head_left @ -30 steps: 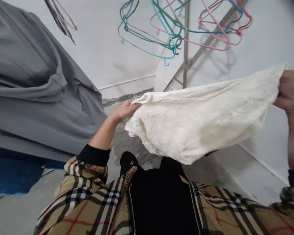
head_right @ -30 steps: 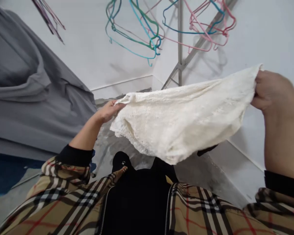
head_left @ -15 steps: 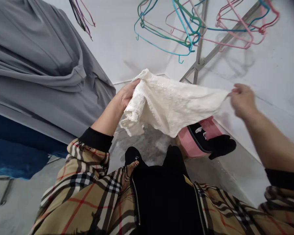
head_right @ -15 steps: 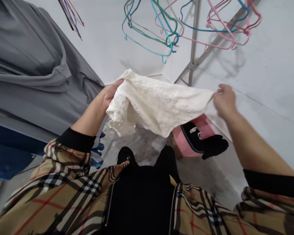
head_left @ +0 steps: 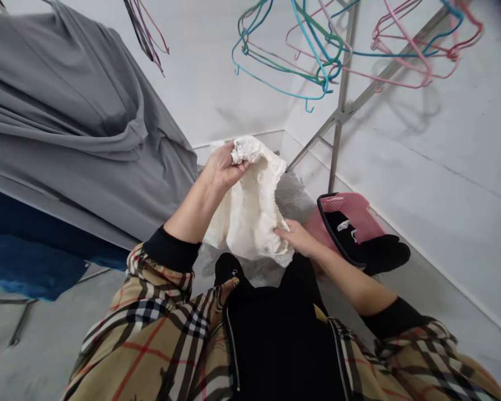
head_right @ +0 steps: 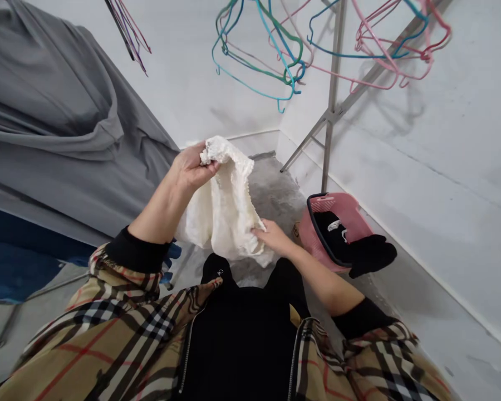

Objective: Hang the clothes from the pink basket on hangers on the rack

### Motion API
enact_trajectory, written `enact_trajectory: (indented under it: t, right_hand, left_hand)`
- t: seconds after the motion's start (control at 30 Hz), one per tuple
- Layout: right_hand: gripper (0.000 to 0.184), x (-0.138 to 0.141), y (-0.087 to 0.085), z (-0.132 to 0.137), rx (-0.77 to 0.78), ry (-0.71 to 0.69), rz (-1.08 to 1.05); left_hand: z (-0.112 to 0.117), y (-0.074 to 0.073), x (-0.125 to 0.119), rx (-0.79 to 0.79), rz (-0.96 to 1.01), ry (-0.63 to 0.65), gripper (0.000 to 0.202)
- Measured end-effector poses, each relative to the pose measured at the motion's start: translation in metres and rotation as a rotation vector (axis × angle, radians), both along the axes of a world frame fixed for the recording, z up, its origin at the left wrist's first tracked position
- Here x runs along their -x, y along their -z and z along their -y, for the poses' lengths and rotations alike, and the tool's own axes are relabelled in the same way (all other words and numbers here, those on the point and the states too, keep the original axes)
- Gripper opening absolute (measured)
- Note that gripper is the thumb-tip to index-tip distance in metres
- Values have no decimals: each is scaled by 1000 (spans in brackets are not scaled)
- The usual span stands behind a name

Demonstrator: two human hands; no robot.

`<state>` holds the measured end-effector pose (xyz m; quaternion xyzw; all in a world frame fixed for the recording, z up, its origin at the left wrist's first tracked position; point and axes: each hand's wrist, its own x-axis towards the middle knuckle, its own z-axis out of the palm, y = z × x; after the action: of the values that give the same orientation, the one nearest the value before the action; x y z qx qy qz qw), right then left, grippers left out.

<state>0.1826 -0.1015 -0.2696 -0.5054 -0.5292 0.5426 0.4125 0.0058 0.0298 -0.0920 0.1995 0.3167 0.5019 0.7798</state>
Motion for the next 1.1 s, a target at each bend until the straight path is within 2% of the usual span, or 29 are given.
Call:
enact_trajectory:
  t: [0.1,0.23,0.33,0.4,0.53,0.57,0.6,0.63,0.7,0.8,0.87,0.97,1.1]
  right_hand:
    - [34,-33,-15,-8,57,149,-66]
    - [34,-60,-53,-10,75,262,-213]
    - [34,-58,-74,-7,57,281,-250]
    - [35,-47,-78,-7,35,292,-298]
    - [42,-17,-61,-7,-5,321,-371]
    - [43,-9,-55,-6,-15,323,-367]
    - [44,-2,-48,-5,-28,324,-359]
    - [45,3,-42,-4,-46,329,-347]
    - [47,12,-31,-1,-88,349,-311]
    - [54,18,-19,5,-182,391,-231]
    - [58,20,-11,9,-237,429,-191]
    - [63,20,-2,18,-272,467,-155]
    - [58,18,0,29,-339,450,-76]
  left_hand:
    - [-4,-5,22,32,64,-103,24]
    - [-8,1,43,84,88,-146,22]
    - [-1,21,43,88,68,-85,26]
    - [15,42,34,97,-22,35,31]
    - [67,89,3,112,-333,494,38]
    - [80,98,-5,99,-366,581,37]
    - [91,106,-12,85,-376,609,38]
    - [99,112,-18,82,-360,623,38]
    - [108,120,-25,113,-292,561,34]
    - [105,126,-29,181,-218,411,20]
    - [100,129,-31,195,-214,361,18]
    - [94,130,-35,209,-221,395,15]
    - [88,122,-40,189,-248,494,16]
